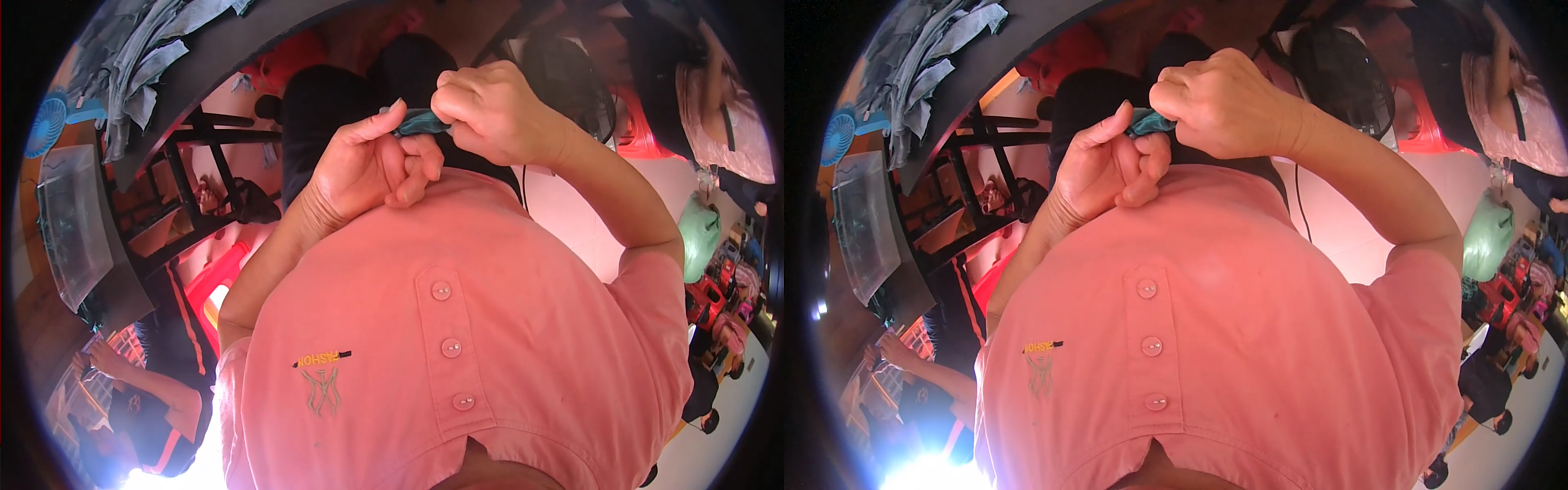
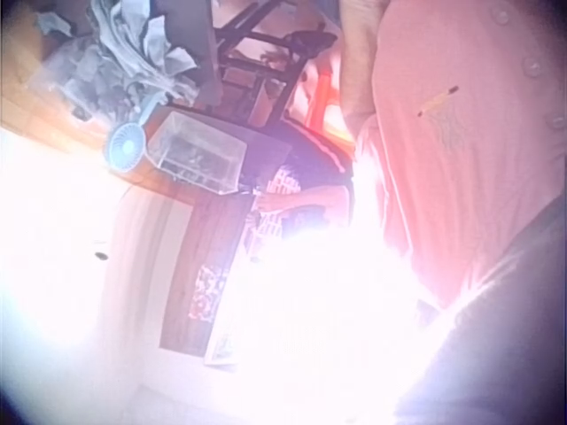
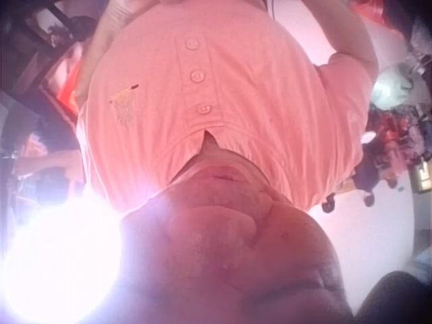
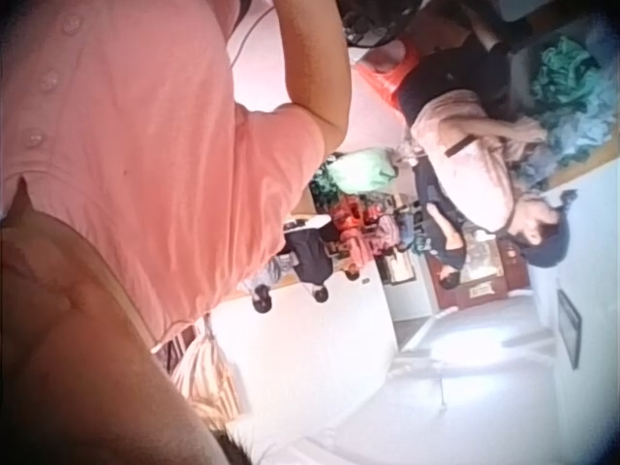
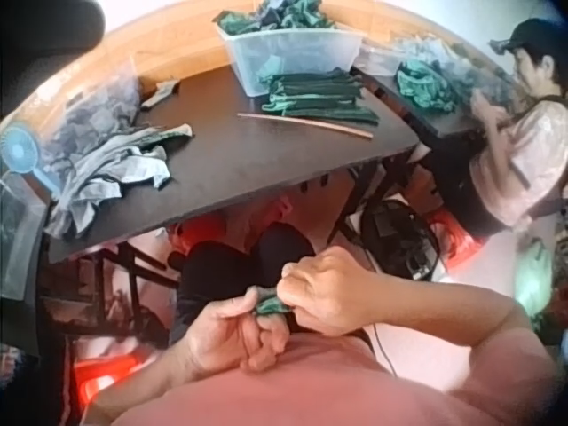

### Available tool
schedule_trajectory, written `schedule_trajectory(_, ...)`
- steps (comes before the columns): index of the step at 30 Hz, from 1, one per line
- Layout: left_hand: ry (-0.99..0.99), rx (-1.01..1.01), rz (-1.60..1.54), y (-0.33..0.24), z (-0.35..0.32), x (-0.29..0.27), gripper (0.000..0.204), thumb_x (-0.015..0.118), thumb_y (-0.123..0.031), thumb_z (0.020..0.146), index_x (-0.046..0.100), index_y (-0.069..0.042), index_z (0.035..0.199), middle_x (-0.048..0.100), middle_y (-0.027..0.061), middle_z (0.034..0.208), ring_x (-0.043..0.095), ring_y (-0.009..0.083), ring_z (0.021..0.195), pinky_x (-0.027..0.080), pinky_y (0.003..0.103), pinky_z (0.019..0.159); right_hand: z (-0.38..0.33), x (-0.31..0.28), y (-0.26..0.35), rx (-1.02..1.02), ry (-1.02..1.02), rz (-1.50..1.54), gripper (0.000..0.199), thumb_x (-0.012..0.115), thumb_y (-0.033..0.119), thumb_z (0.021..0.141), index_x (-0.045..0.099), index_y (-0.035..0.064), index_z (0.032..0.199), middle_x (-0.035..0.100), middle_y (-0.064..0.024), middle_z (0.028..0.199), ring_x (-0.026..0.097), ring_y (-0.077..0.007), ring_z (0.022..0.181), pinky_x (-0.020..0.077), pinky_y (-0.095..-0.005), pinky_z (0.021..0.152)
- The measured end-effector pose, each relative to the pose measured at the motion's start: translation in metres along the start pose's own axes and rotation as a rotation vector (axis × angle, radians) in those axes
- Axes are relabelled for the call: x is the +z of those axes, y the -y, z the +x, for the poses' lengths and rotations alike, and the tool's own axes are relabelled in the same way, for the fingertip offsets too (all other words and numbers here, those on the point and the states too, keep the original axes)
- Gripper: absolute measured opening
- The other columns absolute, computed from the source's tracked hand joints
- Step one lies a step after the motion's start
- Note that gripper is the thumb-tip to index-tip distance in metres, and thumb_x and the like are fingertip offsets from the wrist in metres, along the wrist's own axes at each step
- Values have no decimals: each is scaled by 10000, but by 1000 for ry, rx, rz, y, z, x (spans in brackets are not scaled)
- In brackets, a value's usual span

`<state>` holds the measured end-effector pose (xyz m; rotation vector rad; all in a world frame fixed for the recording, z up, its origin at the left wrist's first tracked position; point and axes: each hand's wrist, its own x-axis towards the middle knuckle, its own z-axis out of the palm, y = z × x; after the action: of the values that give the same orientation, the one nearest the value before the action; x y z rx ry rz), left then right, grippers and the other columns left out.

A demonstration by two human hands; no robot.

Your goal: Using a thin stick to turn small fabric pieces right-side out in a workshop.

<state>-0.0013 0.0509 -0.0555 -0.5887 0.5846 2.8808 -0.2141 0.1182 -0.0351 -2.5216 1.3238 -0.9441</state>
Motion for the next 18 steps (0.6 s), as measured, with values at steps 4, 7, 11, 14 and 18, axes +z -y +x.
schedule_trajectory(4, -50, 86, 251, -8, -11, 7, 672, 434, -573, 935, 626, 46, 757, 645, 212, 796, 528, 199, 596, 405, 247, 567, -6, -12, 7, 254, 79, 379, 144, 605, 56, 650, 475, 40, 710, 492, -71, 615, 493, -231, 537, 349, -344, 481)
schedule_trajectory(7, 52, 137, 425, -13, -18, -11, 547, 538, -405, 944, 652, 55, 671, 665, 232, 912, 593, 205, 668, 443, 249, 583, -14, -12, 18, 431, 126, 617, 145, 593, 78, 667, 460, 27, 692, 449, -81, 596, 443, -201, 529, 328, -323, 493)
schedule_trajectory(11, -141, 208, 463, -19, -27, -30, 478, 588, -399, 927, 673, 46, 776, 672, 207, 883, 603, 203, 624, 452, 284, 556, -33, -15, 5, 599, 22, 775, 129, 590, 73, 697, 470, 29, 675, 465, -24, 576, 420, -122, 516, 309, -274, 490)
schedule_trajectory(14, -218, 340, 317, -17, -32, -37, 464, 595, -412, 920, 656, 48, 930, 676, 174, 858, 600, 199, 601, 445, 290, 553, -36, -15, 9, 777, -124, 871, 146, 634, 127, 785, 545, 50, 700, 502, 31, 589, 440, -57, 509, 298, -224, 475)
schedule_trajectory(18, -177, 306, 290, -11, -16, -21, 451, 597, -410, 921, 651, 37, 925, 671, 167, 841, 600, 192, 596, 426, 281, 529, -14, 12, 23, 1228, 33, 1134, 382, 579, 412, 921, 615, 50, 807, 538, -16, 628, 502, -110, 489, 322, -229, 464)
